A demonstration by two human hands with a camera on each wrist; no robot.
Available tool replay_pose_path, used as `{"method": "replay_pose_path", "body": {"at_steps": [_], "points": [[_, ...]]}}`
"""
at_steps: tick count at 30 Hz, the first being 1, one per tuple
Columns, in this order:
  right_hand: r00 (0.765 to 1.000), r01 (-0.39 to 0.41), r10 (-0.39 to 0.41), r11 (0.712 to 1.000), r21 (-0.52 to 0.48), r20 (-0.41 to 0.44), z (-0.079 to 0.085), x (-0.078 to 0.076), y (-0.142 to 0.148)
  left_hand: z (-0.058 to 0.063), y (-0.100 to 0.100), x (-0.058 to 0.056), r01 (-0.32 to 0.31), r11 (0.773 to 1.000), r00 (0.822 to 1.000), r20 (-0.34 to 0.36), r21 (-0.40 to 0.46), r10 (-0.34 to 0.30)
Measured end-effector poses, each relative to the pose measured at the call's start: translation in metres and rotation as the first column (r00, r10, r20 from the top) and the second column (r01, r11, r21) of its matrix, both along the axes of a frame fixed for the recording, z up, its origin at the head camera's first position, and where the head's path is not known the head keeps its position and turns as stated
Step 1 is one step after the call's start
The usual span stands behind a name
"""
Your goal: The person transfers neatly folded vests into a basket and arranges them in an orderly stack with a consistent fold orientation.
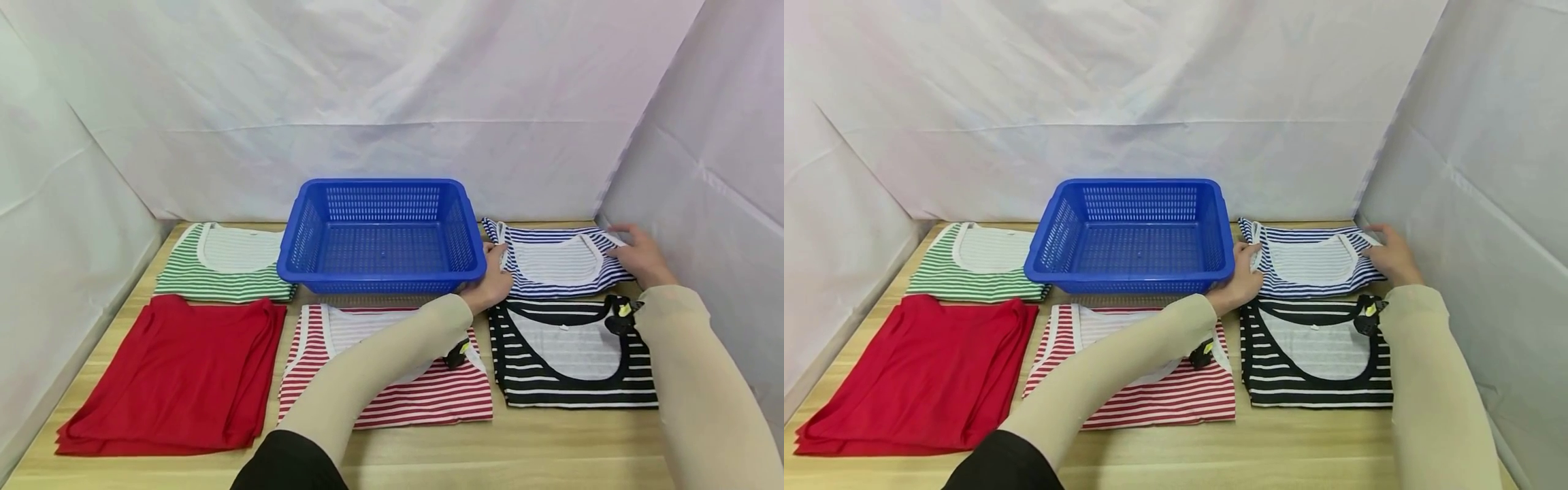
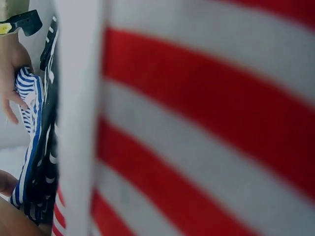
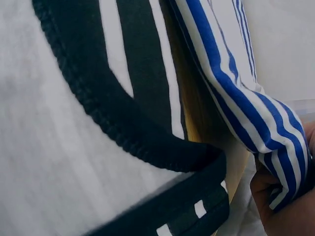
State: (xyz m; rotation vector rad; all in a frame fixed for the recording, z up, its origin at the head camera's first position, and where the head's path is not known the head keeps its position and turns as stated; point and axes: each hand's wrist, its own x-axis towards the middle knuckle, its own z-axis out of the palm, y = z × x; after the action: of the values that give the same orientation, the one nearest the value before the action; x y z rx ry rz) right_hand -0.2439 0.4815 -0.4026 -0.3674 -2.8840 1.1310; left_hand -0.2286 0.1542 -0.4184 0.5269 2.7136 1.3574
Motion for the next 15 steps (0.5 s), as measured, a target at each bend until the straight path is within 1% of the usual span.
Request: {"method": "replay_pose_path", "body": {"at_steps": [3,5,8,11,13,15], "points": [[0.999,-0.052,0.052,0.999,-0.007,-0.011,-0.001,0.0,0.0,-0.001,-0.001,0.001,0.03,0.999,0.999,-0.03,-0.019,-0.031],[0.998,-0.058,0.059,0.998,0.007,-0.017,-0.001,0.0,0.0,-0.001,0.0,0.002,0.043,0.999,0.998,-0.041,-0.029,-0.044],[1.0,-0.021,0.021,1.0,0.017,-0.008,0.0,0.0,0.0,-0.002,0.004,0.004,0.043,0.996,0.996,-0.077,-0.073,-0.048],[0.999,0.044,-0.043,0.998,0.042,-0.018,0.006,-0.002,-0.004,-0.003,0.01,0.007,0.057,0.995,0.992,-0.105,-0.082,-0.065],[0.996,0.083,-0.08,0.995,0.05,-0.046,0.011,-0.004,-0.008,-0.001,0.014,0.01,0.062,0.994,0.99,-0.12,-0.091,-0.073],[0.991,0.114,-0.109,0.992,0.061,-0.083,0.017,-0.006,-0.012,0.004,0.016,0.014,0.065,0.994,0.992,-0.106,-0.093,-0.075]]}}
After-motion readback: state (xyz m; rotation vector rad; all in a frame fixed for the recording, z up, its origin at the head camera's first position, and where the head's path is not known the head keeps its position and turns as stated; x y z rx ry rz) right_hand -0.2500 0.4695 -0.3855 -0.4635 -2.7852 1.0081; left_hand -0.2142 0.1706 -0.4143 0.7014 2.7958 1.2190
